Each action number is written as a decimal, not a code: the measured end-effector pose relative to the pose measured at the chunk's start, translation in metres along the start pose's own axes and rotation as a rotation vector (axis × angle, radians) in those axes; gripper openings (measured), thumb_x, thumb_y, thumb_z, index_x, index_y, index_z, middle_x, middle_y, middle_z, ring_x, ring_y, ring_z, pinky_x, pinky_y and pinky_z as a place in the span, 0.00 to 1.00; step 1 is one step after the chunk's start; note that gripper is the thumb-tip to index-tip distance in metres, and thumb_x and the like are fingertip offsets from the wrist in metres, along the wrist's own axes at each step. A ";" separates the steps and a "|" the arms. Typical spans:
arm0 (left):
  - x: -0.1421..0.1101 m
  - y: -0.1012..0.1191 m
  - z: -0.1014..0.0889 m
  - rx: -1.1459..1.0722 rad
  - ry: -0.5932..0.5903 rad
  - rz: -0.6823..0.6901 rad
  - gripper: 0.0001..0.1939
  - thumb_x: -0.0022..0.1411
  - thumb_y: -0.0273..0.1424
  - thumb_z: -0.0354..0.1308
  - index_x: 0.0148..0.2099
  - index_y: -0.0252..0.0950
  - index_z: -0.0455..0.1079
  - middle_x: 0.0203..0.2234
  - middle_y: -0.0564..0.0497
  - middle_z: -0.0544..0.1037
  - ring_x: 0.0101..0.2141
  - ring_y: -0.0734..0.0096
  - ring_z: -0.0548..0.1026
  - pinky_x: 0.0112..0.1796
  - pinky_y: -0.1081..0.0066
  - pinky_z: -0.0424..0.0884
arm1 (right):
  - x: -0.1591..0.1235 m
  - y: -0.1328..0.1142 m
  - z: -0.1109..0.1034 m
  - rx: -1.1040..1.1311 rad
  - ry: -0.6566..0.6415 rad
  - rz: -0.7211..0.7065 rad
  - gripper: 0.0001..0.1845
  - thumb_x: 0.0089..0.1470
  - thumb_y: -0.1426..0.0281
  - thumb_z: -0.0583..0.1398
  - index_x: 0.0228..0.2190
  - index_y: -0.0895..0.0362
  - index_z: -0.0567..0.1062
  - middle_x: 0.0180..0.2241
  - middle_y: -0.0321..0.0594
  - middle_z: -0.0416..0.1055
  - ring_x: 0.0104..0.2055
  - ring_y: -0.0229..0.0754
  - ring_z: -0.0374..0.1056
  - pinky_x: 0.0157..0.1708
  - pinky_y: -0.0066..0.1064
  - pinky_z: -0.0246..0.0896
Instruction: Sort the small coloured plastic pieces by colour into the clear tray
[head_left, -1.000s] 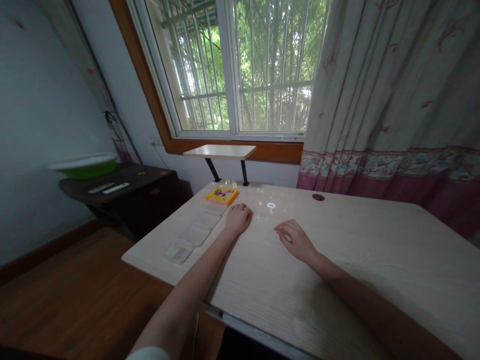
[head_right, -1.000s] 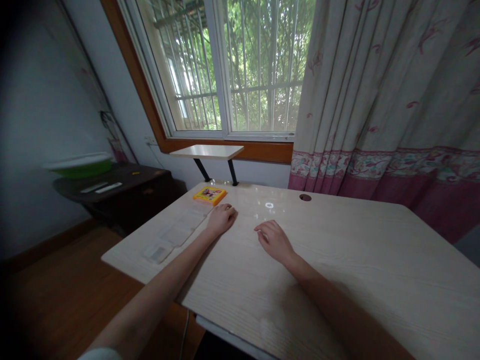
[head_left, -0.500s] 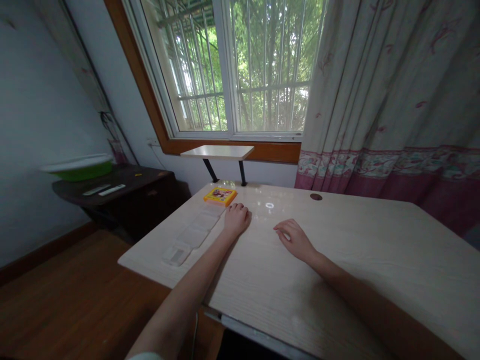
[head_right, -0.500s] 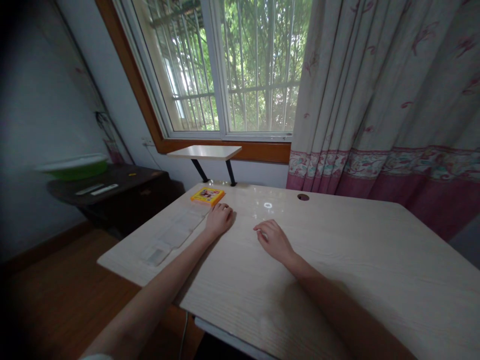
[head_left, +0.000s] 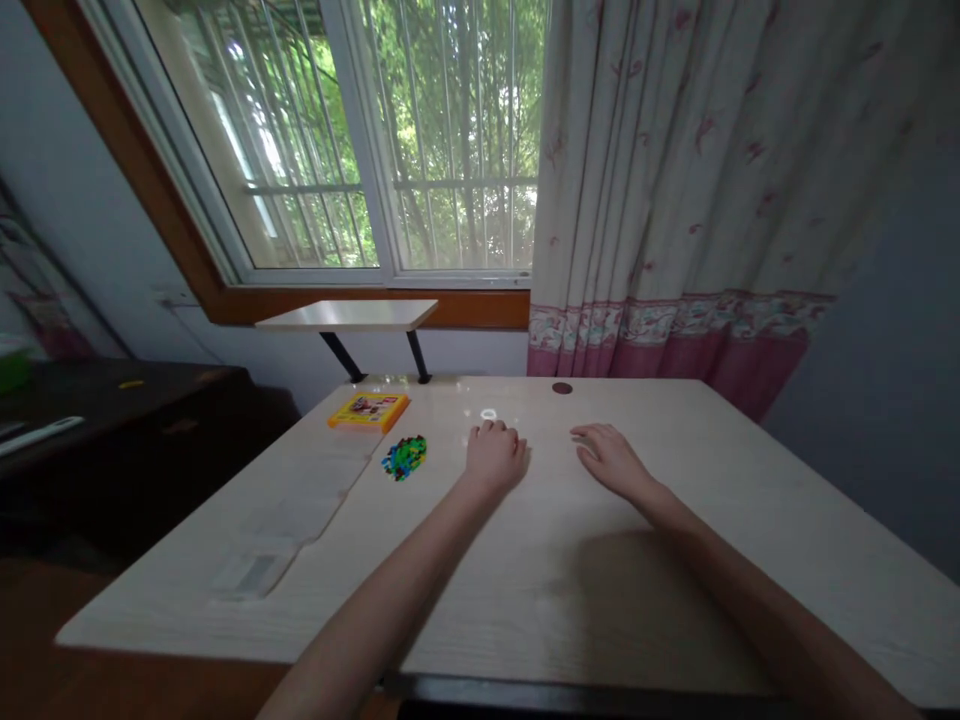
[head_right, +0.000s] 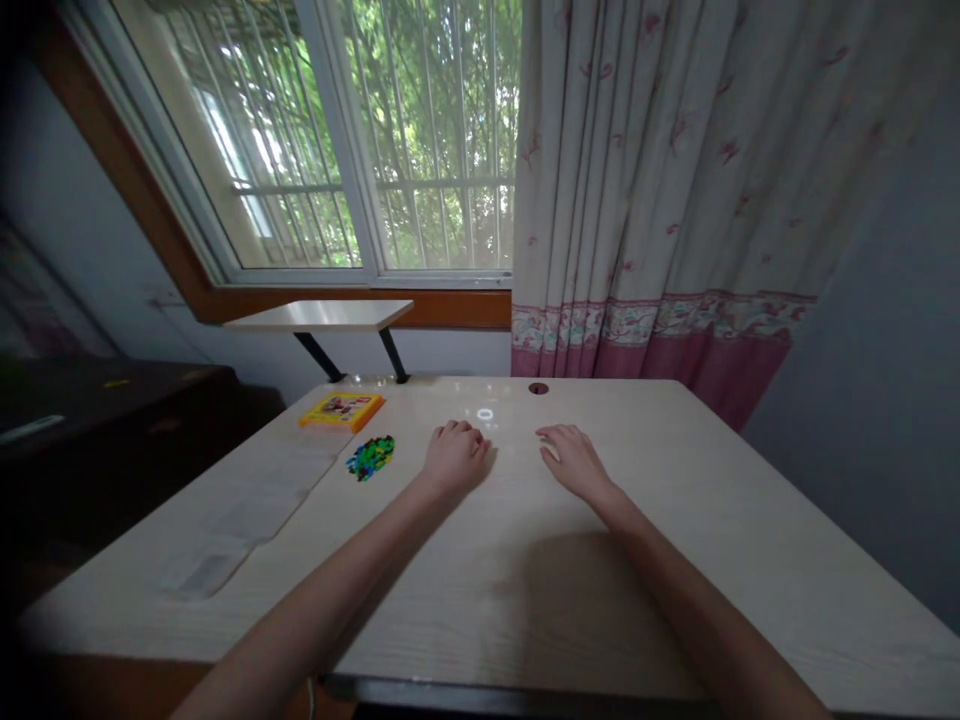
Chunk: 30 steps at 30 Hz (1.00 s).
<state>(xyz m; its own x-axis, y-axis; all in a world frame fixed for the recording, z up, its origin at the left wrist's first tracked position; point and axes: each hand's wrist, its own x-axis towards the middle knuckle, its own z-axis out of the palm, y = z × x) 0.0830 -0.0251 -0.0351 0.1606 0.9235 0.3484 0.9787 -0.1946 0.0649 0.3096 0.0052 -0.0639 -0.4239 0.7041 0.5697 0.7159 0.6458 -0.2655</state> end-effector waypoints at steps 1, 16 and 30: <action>-0.004 0.004 0.001 -0.009 0.010 -0.005 0.19 0.62 0.39 0.41 0.34 0.37 0.72 0.35 0.44 0.73 0.40 0.58 0.66 0.41 0.60 0.59 | -0.004 0.003 -0.003 -0.016 0.003 0.018 0.14 0.52 0.72 0.55 0.41 0.58 0.70 0.40 0.43 0.71 0.43 0.45 0.65 0.44 0.40 0.59; -0.026 0.002 0.012 -0.007 -0.021 0.007 0.24 0.63 0.44 0.38 0.55 0.41 0.60 0.55 0.43 0.62 0.55 0.54 0.57 0.51 0.54 0.55 | -0.011 -0.033 0.003 -0.153 -0.276 0.220 0.28 0.58 0.56 0.46 0.55 0.56 0.59 0.57 0.43 0.56 0.60 0.47 0.47 0.57 0.43 0.39; -0.021 -0.002 0.027 -0.004 -0.306 -0.031 0.34 0.59 0.54 0.29 0.63 0.46 0.43 0.62 0.43 0.46 0.61 0.53 0.44 0.53 0.45 0.46 | -0.009 -0.035 0.005 -0.199 -0.604 0.343 0.40 0.53 0.44 0.36 0.60 0.51 0.42 0.63 0.41 0.34 0.64 0.52 0.30 0.58 0.51 0.26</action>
<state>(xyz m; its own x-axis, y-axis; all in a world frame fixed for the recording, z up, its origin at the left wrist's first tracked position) 0.0810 -0.0355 -0.0682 0.1626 0.9855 0.0484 0.9833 -0.1659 0.0745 0.2860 -0.0226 -0.0636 -0.3489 0.9349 -0.0648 0.9266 0.3339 -0.1730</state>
